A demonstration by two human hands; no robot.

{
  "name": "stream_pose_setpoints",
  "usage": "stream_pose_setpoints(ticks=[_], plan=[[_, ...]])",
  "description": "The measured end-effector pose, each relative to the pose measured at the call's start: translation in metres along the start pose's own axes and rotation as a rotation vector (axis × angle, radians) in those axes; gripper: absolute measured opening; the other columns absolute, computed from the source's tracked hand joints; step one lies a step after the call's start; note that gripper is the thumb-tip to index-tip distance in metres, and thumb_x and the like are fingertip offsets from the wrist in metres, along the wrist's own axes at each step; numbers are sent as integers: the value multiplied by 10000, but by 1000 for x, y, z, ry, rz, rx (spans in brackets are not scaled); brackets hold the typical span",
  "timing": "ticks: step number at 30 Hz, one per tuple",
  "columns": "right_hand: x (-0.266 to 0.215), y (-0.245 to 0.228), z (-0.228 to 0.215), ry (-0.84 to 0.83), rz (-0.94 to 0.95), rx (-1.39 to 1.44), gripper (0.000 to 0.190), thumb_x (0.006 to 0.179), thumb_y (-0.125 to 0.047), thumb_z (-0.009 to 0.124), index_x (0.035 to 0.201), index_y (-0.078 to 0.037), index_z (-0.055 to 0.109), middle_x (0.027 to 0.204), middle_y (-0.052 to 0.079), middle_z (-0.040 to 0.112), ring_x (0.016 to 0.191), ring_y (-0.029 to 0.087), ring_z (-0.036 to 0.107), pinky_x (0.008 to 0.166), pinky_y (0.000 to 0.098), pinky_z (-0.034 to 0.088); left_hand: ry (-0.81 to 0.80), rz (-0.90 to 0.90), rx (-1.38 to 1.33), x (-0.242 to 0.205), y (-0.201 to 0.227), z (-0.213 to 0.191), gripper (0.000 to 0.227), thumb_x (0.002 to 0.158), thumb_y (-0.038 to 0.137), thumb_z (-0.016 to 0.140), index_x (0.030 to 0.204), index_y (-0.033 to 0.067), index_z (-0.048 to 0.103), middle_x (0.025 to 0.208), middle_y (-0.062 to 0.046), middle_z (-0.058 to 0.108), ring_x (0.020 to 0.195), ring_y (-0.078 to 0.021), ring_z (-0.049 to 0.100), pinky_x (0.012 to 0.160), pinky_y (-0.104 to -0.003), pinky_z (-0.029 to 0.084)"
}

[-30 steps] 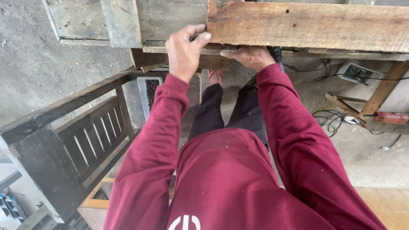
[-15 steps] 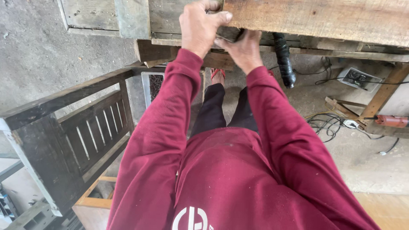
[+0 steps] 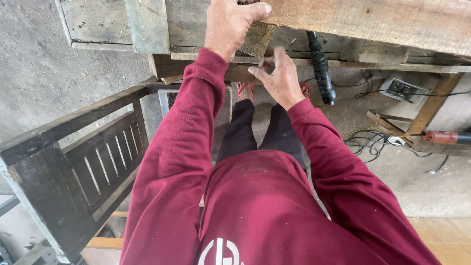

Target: The person positions small wooden blocks and a longer wooden plank on a workbench. Using a hammer, they drive nails into the wood to secure the pieces. The person repeatedly picks up nails, aligns the wood, and hammers the nails until they are flush with the surface.

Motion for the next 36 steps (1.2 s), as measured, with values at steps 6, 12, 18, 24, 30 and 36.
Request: stream_pose_setpoints(ticks=[6,12,18,24,30,36], plan=[[38,0,-10,134,-337,-37,1126,787,-437,983,1450,135,276,1385,363,406,1294,475,477,1093,522,452,-14,65,1,-5,0,-1,225,774,188,858,877,20,750,787,-2,746,717,-82,683,679,-267,556],[40,7,-11,139,-310,-61,1086,780,-429,986,1471,82,321,1416,273,459,1350,412,480,1178,515,405,-22,-48,-54,-6,-2,2,212,768,186,850,839,25,732,783,2,719,700,-94,647,656,-270,540],[10,5,3,554,-211,-64,1087,669,-569,1026,1358,6,412,1283,175,485,1218,354,528,1067,472,411,1,100,69,-2,-7,-1,286,809,227,868,854,-4,704,731,-17,673,673,-111,607,647,-291,518],[11,6,0,358,-174,-257,816,745,-636,937,1139,-43,539,1041,117,627,1019,318,629,1144,555,334,-39,55,82,-4,-4,-2,253,809,233,842,865,0,761,722,-25,710,662,-88,627,642,-285,522],[40,27,-19,37,-191,-138,1057,719,-608,892,1420,48,450,1222,190,601,1067,322,618,1018,395,488,-62,-87,91,-20,-13,-3,262,801,231,819,935,7,797,739,-32,762,657,-68,652,636,-268,538],[70,82,0,-60,-428,-349,891,916,-637,804,1526,-75,480,1486,109,528,1354,249,519,1124,378,450,-74,-113,78,-35,-20,-3,281,822,228,825,960,-13,782,782,-49,777,689,-76,680,662,-253,559]])
Point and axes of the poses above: each hand's wrist, its own x-axis towards the middle knuckle, its own z-axis out of the palm, y = z × x, the point moved 3 cm from there along x, towards the middle knuckle
